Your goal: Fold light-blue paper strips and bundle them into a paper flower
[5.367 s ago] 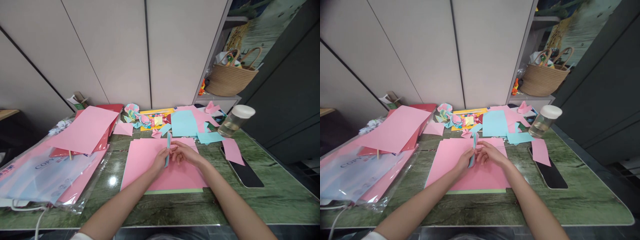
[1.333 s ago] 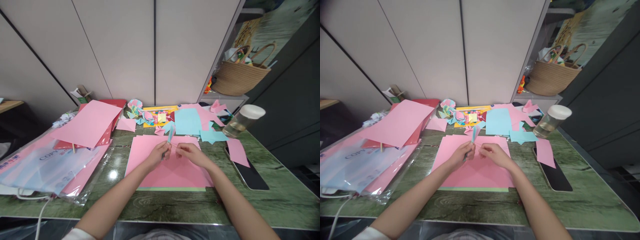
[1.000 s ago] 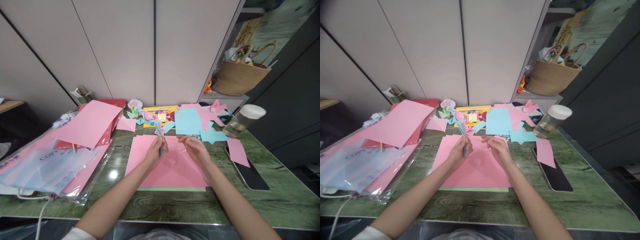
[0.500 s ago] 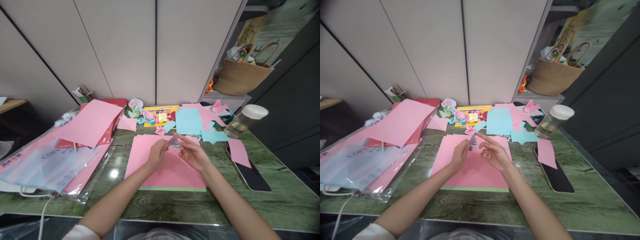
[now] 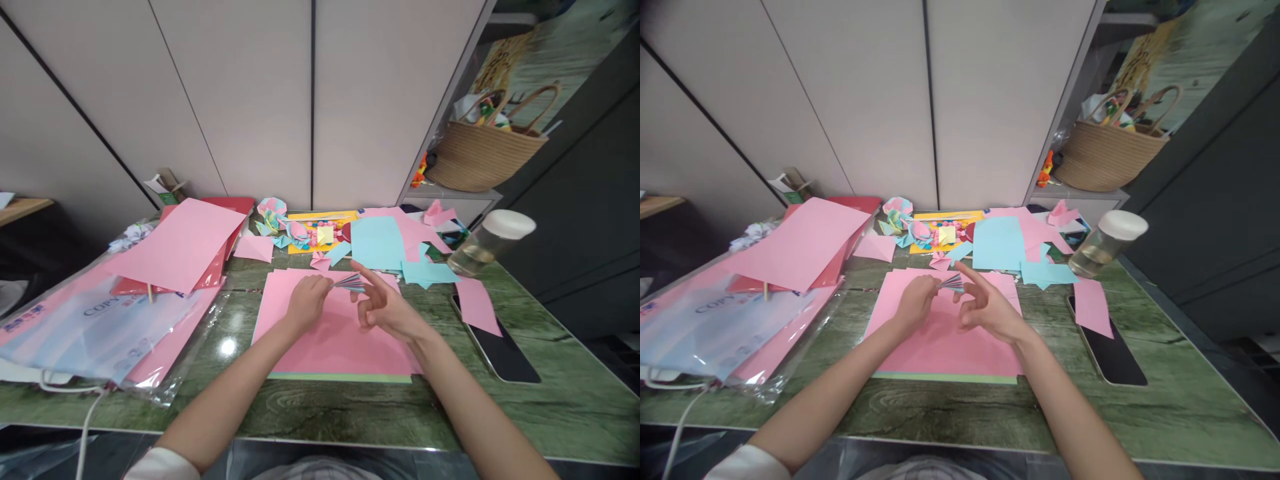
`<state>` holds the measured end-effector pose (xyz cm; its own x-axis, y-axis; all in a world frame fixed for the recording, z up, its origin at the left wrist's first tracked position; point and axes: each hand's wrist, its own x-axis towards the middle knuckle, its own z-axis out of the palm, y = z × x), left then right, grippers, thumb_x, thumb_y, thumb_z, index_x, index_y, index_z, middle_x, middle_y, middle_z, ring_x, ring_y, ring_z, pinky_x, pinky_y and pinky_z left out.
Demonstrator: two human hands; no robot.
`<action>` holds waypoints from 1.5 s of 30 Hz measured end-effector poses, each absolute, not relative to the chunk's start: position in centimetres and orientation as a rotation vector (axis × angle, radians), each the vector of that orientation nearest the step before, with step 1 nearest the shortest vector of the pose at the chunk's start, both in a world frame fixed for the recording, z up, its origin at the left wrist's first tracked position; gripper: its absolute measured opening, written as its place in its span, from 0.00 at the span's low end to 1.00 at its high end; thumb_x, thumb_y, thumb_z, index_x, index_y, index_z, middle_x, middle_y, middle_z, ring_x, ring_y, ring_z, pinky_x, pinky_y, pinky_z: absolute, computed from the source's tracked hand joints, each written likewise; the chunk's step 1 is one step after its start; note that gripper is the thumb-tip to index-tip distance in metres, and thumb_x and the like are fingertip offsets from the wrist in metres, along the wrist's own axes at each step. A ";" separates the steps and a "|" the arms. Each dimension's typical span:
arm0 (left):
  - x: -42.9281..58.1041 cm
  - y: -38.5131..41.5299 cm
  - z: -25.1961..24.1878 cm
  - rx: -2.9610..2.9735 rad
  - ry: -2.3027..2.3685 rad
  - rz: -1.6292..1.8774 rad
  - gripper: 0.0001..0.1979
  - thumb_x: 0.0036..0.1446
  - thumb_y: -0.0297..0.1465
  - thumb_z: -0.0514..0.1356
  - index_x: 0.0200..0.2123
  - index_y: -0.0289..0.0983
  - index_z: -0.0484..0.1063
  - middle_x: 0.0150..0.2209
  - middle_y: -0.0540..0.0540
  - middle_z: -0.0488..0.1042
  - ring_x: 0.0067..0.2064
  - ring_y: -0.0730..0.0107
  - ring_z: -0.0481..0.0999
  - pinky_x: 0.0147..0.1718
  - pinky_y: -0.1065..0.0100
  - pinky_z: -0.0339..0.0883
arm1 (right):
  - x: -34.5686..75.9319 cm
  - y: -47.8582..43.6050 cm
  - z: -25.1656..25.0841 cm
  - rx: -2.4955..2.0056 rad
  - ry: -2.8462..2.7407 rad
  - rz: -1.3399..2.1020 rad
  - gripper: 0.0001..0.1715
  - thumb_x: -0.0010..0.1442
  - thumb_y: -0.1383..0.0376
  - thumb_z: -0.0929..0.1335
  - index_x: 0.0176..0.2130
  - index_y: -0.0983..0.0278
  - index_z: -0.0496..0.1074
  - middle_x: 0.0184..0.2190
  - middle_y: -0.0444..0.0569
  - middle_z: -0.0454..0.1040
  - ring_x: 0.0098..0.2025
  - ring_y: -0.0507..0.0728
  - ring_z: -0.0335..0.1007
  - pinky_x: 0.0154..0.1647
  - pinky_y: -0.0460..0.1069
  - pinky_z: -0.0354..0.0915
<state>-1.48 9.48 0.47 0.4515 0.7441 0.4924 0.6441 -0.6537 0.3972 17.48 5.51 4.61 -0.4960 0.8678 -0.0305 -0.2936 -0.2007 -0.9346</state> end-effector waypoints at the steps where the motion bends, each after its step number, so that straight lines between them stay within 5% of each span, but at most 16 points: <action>1: -1.6 9.6 0.4 2.548 1.244 0.978 0.14 0.59 0.29 0.41 0.35 0.36 0.66 0.27 0.47 0.67 0.31 0.67 0.64 0.31 0.67 0.56 | 17.4 5.5 4.6 -0.760 -1.225 1.748 0.46 0.41 0.71 0.72 0.54 0.46 0.55 0.37 0.42 0.63 0.24 0.46 0.66 0.24 0.47 0.69; 8: -1.4 9.3 0.1 2.594 1.093 0.960 0.14 0.59 0.29 0.41 0.36 0.36 0.66 0.29 0.46 0.68 0.32 0.67 0.64 0.32 0.67 0.56 | 17.3 6.0 4.2 -0.708 -1.082 1.593 0.05 0.51 0.64 0.67 0.31 0.62 0.70 0.34 0.45 0.64 0.33 0.50 0.62 0.36 0.48 0.63; 14: -0.3 7.6 1.1 2.393 0.832 0.850 0.14 0.59 0.33 0.42 0.29 0.36 0.64 0.27 0.47 0.65 0.31 0.70 0.63 0.31 0.69 0.56 | 16.8 6.3 3.3 -0.584 -0.896 1.875 0.10 0.54 0.64 0.63 0.23 0.65 0.63 0.24 0.44 0.59 0.28 0.50 0.58 0.32 0.47 0.59; 22: 0.6 6.8 2.5 1.508 0.603 0.814 0.17 0.59 0.41 0.43 0.26 0.35 0.60 0.21 0.51 0.62 0.25 0.75 0.62 0.29 0.71 0.55 | 17.0 6.8 2.9 -0.560 -0.625 1.827 0.10 0.54 0.66 0.61 0.23 0.63 0.60 0.25 0.43 0.59 0.27 0.49 0.56 0.32 0.46 0.58; 28: 0.7 7.3 1.9 1.047 0.440 0.827 0.14 0.56 0.42 0.49 0.27 0.36 0.59 0.19 0.52 0.61 0.23 0.75 0.62 0.29 0.70 0.57 | 16.9 6.1 3.3 -0.603 -1.130 1.485 0.09 0.53 0.63 0.62 0.22 0.63 0.62 0.23 0.43 0.59 0.26 0.51 0.56 0.31 0.49 0.57; 36: 0.4 8.3 1.2 0.909 0.466 0.810 0.13 0.56 0.39 0.51 0.28 0.35 0.60 0.19 0.53 0.59 0.21 0.78 0.61 0.25 0.73 0.55 | 16.9 4.3 4.4 -0.728 -1.743 0.670 0.07 0.50 0.67 0.65 0.21 0.64 0.64 0.32 0.50 0.67 0.40 0.58 0.61 0.44 0.55 0.56; 41: 0.7 8.6 0.3 0.930 0.565 0.911 0.14 0.55 0.42 0.50 0.28 0.36 0.59 0.20 0.53 0.60 0.22 0.78 0.61 0.25 0.73 0.55 | 16.2 4.5 3.7 -0.703 -1.471 1.052 0.09 0.51 0.65 0.65 0.21 0.64 0.65 0.17 0.41 0.58 0.24 0.51 0.57 0.44 0.55 0.58; 45: 0.8 8.3 0.6 1.127 0.690 0.997 0.16 0.56 0.43 0.47 0.29 0.36 0.59 0.20 0.53 0.60 0.24 0.77 0.62 0.28 0.72 0.55 | 15.8 5.3 3.4 -0.705 -1.006 1.495 0.11 0.54 0.65 0.62 0.34 0.64 0.72 0.12 0.36 0.49 0.16 0.46 0.46 0.36 0.50 0.62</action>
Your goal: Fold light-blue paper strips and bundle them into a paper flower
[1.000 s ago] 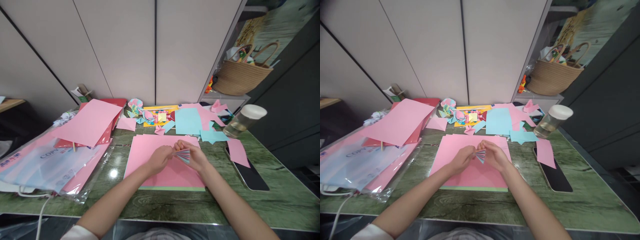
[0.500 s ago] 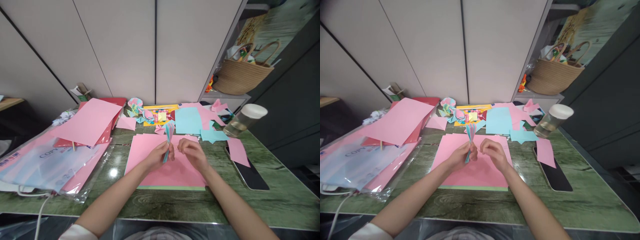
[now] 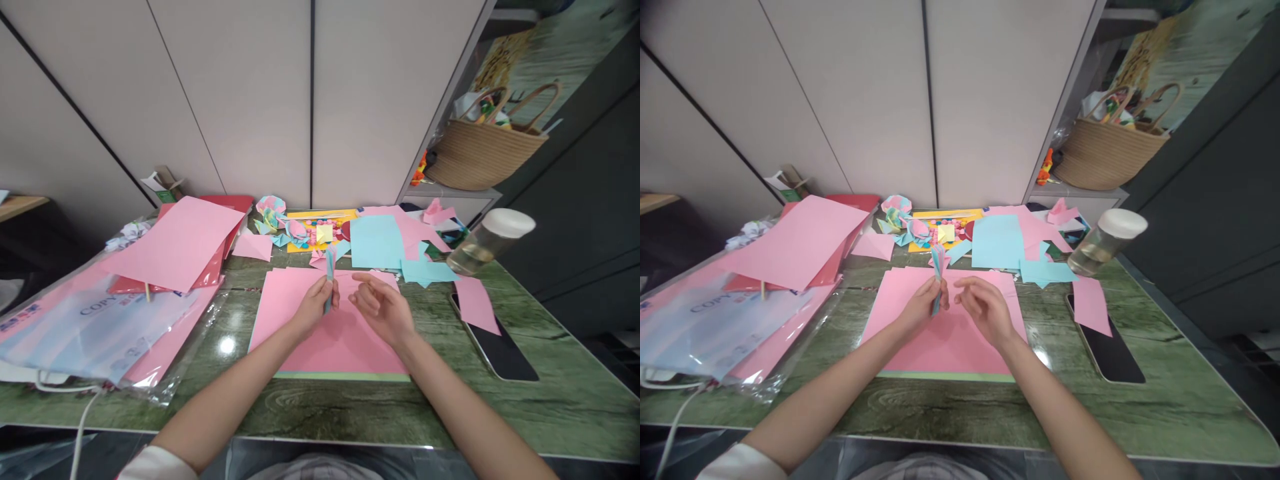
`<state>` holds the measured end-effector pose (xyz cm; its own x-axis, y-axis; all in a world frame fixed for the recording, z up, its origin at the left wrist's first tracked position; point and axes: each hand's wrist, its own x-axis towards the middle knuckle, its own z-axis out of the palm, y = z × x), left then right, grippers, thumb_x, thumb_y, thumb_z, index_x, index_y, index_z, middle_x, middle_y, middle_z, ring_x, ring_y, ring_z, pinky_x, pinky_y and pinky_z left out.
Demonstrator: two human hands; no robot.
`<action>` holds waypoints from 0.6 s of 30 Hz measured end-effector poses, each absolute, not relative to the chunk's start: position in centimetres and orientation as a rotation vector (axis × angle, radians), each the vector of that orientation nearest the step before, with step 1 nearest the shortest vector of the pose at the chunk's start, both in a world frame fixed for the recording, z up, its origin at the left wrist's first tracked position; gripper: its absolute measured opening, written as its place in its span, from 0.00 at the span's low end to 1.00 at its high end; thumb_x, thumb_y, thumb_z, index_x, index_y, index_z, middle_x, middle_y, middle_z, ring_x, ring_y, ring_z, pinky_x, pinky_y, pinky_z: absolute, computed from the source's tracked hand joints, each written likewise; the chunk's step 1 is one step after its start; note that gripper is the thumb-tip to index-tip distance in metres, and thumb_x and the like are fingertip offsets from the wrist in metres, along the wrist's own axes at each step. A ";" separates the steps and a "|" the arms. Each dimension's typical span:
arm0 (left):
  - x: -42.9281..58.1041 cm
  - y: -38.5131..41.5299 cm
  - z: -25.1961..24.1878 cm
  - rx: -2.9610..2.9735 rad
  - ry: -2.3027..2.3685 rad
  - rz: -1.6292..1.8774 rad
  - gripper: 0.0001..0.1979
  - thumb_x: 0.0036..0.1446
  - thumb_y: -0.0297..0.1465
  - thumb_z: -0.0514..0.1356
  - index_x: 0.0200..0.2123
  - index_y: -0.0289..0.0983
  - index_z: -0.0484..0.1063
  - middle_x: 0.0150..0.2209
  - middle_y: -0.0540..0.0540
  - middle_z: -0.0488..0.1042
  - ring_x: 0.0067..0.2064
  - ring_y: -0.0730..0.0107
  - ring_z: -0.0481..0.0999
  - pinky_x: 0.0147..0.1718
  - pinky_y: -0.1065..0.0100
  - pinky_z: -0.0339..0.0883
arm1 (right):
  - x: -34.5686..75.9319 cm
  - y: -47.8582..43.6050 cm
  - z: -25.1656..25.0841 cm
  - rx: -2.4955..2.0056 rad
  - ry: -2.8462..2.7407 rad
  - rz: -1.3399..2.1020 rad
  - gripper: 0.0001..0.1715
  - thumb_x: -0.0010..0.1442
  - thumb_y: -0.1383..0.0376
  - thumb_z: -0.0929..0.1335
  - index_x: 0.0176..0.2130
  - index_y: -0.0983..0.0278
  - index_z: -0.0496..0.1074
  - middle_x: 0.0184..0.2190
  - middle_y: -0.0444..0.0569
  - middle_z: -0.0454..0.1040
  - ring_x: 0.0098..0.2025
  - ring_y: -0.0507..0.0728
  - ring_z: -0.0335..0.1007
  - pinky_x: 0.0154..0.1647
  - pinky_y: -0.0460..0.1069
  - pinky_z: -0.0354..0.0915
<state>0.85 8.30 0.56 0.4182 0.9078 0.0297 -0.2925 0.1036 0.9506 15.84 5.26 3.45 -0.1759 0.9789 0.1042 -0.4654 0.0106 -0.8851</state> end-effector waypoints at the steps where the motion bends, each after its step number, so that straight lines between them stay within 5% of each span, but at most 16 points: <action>1: 0.9 8.2 0.7 1.180 0.731 1.004 0.16 0.56 0.44 0.46 0.28 0.36 0.58 0.21 0.53 0.61 0.24 0.76 0.62 0.28 0.72 0.56 | 15.8 5.5 3.5 -0.677 -0.893 1.576 0.13 0.54 0.65 0.61 0.37 0.64 0.72 0.13 0.35 0.49 0.15 0.46 0.45 0.36 0.49 0.63; 9: 0.8 7.6 1.1 1.657 1.003 1.044 0.16 0.59 0.40 0.41 0.26 0.37 0.57 0.22 0.52 0.61 0.26 0.75 0.61 0.30 0.72 0.56 | 16.1 6.4 2.6 -0.636 -0.471 1.809 0.18 0.52 0.74 0.62 0.43 0.64 0.69 0.27 0.41 0.70 0.23 0.44 0.65 0.40 0.43 0.67; 18: 0.4 7.4 1.1 1.917 1.086 0.940 0.17 0.60 0.39 0.40 0.25 0.37 0.58 0.23 0.53 0.62 0.28 0.74 0.63 0.31 0.72 0.55 | 16.3 6.1 3.0 -0.755 -0.787 1.770 0.32 0.48 0.71 0.68 0.52 0.52 0.62 0.28 0.39 0.69 0.29 0.46 0.71 0.32 0.42 0.70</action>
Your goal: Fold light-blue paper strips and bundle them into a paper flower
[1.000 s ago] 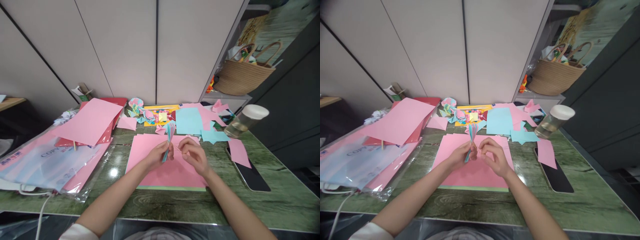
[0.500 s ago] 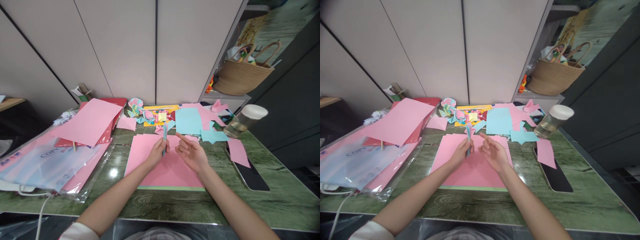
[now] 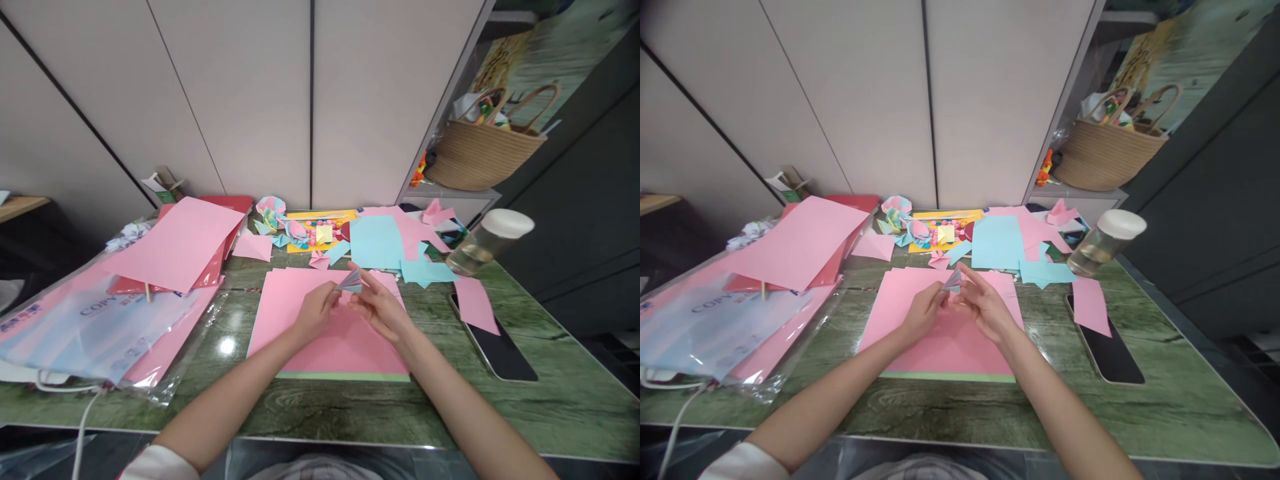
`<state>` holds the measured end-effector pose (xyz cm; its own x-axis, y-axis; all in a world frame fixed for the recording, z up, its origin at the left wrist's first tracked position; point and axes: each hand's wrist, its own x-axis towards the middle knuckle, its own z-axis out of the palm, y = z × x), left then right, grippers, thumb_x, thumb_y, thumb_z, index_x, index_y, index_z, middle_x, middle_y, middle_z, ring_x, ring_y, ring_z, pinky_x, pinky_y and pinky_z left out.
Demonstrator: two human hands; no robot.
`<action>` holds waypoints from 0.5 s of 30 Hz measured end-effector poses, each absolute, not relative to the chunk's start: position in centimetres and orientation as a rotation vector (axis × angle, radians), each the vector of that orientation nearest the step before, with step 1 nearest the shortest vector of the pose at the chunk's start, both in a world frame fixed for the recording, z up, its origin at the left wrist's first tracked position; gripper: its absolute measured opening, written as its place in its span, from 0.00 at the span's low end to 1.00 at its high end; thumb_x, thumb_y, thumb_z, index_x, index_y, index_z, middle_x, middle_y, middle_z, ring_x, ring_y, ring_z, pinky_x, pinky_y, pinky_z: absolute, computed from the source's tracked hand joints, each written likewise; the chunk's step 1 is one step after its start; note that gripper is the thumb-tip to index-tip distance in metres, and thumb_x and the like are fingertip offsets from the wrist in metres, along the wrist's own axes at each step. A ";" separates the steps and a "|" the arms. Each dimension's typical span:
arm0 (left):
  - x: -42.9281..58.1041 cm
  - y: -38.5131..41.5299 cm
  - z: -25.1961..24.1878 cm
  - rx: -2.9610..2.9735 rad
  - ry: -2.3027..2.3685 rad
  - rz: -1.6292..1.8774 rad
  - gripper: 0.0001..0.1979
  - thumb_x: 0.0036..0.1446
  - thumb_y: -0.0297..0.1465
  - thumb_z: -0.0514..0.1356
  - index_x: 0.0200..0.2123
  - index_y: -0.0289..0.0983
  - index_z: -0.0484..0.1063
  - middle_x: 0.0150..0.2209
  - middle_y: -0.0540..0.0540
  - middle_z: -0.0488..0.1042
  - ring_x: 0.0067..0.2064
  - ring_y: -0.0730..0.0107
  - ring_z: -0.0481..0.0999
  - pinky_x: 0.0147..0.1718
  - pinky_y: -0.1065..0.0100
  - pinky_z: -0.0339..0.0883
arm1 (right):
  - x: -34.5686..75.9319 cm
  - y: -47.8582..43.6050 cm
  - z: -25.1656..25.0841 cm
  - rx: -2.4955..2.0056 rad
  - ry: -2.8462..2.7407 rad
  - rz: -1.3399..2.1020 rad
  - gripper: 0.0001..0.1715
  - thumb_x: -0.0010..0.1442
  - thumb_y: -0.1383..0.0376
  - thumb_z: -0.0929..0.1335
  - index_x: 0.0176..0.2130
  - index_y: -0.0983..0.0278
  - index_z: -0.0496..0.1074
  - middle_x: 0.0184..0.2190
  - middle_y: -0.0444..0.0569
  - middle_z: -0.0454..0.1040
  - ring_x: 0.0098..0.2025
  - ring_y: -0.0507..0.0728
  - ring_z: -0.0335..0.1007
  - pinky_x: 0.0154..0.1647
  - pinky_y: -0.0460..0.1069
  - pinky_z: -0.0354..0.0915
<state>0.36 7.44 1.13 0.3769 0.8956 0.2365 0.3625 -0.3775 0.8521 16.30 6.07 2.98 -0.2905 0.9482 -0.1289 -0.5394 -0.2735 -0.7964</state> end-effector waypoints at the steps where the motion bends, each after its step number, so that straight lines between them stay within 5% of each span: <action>1: 0.4 7.4 1.2 1.921 1.081 0.939 0.17 0.60 0.39 0.40 0.25 0.37 0.58 0.23 0.53 0.62 0.28 0.74 0.63 0.31 0.72 0.55 | 16.3 6.0 3.1 -0.769 -0.810 1.750 0.33 0.48 0.71 0.69 0.52 0.51 0.62 0.29 0.38 0.68 0.27 0.45 0.70 0.32 0.42 0.70; 10: 0.6 7.2 0.9 1.910 1.116 0.926 0.16 0.60 0.38 0.40 0.26 0.37 0.58 0.23 0.52 0.62 0.28 0.73 0.64 0.30 0.71 0.55 | 15.3 5.5 3.7 -0.780 -0.952 1.551 0.37 0.42 0.71 0.72 0.50 0.47 0.63 0.46 0.41 0.64 0.25 0.44 0.65 0.32 0.46 0.69; 15: 0.4 7.7 0.5 2.069 1.174 0.840 0.13 0.59 0.33 0.42 0.26 0.37 0.60 0.24 0.51 0.63 0.29 0.71 0.63 0.29 0.70 0.55 | 15.4 5.7 3.5 -0.841 -0.935 1.487 0.35 0.43 0.69 0.72 0.50 0.49 0.63 0.45 0.42 0.65 0.27 0.46 0.67 0.34 0.48 0.70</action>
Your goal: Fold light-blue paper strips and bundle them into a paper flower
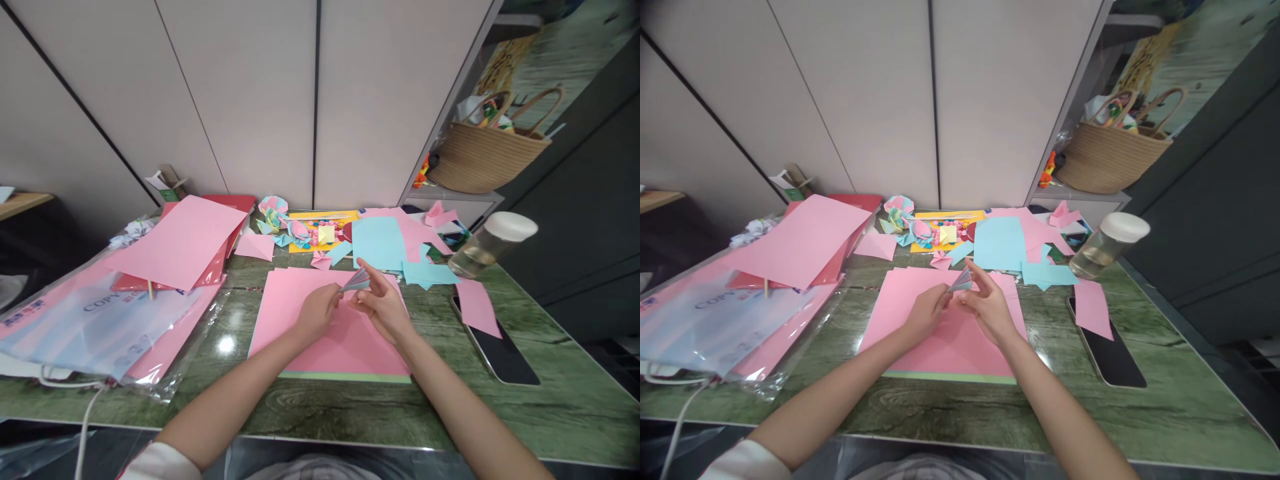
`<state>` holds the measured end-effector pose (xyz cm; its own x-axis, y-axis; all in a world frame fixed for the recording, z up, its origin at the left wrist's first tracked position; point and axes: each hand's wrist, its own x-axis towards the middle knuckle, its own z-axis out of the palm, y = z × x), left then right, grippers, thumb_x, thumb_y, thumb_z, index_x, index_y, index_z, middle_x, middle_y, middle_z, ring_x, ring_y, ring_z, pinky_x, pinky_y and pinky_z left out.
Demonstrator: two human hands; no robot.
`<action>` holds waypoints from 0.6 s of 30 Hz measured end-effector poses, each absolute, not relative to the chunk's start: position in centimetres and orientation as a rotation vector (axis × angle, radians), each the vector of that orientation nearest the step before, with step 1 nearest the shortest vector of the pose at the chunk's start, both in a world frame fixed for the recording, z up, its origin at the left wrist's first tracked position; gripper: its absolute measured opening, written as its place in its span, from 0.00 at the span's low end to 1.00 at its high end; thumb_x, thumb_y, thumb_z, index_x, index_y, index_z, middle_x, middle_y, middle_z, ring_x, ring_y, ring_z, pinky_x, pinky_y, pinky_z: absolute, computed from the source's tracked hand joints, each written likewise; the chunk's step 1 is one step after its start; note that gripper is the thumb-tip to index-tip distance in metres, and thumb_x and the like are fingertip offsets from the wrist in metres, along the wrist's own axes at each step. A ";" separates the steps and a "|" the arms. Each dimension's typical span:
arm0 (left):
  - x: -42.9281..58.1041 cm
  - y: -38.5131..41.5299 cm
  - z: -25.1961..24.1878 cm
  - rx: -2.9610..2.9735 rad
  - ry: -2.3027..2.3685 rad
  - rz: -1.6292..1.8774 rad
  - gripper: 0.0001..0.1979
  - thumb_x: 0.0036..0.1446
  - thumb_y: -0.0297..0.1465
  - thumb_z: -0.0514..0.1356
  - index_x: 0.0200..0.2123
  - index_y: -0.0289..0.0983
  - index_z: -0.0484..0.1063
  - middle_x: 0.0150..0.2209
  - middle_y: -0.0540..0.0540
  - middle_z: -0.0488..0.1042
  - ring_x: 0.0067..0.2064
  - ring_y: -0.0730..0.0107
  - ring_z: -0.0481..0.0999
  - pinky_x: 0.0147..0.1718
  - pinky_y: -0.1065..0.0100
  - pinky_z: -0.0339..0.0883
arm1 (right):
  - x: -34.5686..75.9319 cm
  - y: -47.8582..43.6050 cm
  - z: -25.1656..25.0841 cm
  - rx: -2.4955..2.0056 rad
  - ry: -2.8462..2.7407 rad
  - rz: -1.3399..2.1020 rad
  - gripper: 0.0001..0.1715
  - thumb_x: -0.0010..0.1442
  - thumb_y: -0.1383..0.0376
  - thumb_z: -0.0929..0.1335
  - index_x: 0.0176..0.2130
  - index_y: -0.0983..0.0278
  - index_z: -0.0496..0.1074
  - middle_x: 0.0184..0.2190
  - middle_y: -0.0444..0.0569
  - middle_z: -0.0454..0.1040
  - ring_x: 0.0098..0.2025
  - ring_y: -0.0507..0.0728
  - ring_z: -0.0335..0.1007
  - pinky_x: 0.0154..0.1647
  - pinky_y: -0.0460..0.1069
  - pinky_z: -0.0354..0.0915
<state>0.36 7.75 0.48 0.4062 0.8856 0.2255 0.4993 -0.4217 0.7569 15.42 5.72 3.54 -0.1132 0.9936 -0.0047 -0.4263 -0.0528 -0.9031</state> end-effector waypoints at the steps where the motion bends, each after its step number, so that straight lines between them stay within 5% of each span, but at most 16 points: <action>1: 0.3 7.9 0.5 2.114 1.178 0.820 0.12 0.58 0.33 0.42 0.26 0.37 0.60 0.24 0.51 0.63 0.29 0.71 0.63 0.29 0.70 0.54 | 15.6 5.8 3.5 -0.847 -0.932 1.490 0.35 0.43 0.69 0.72 0.50 0.49 0.63 0.43 0.42 0.66 0.27 0.46 0.67 0.34 0.47 0.70; 12: -0.6 8.7 1.6 2.432 1.227 0.602 0.10 0.56 0.27 0.44 0.28 0.37 0.63 0.24 0.50 0.65 0.28 0.69 0.64 0.28 0.69 0.52 | 16.6 6.2 3.3 -0.858 -0.956 1.426 0.16 0.46 0.64 0.71 0.38 0.58 0.72 0.38 0.43 0.67 0.25 0.45 0.66 0.31 0.47 0.70; 18: -0.8 8.8 1.5 2.730 1.308 0.442 0.07 0.56 0.27 0.47 0.33 0.38 0.64 0.28 0.47 0.67 0.32 0.67 0.65 0.30 0.67 0.52 | 17.0 6.7 2.7 -1.006 -1.050 1.323 0.17 0.45 0.64 0.71 0.38 0.61 0.72 0.29 0.43 0.69 0.23 0.48 0.67 0.32 0.51 0.71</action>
<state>-0.79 8.76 1.47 0.5931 0.7738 0.2223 0.7500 -0.6314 0.1969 17.03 6.74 2.75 -0.0222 0.9996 0.0160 -0.2429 0.0101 -0.9700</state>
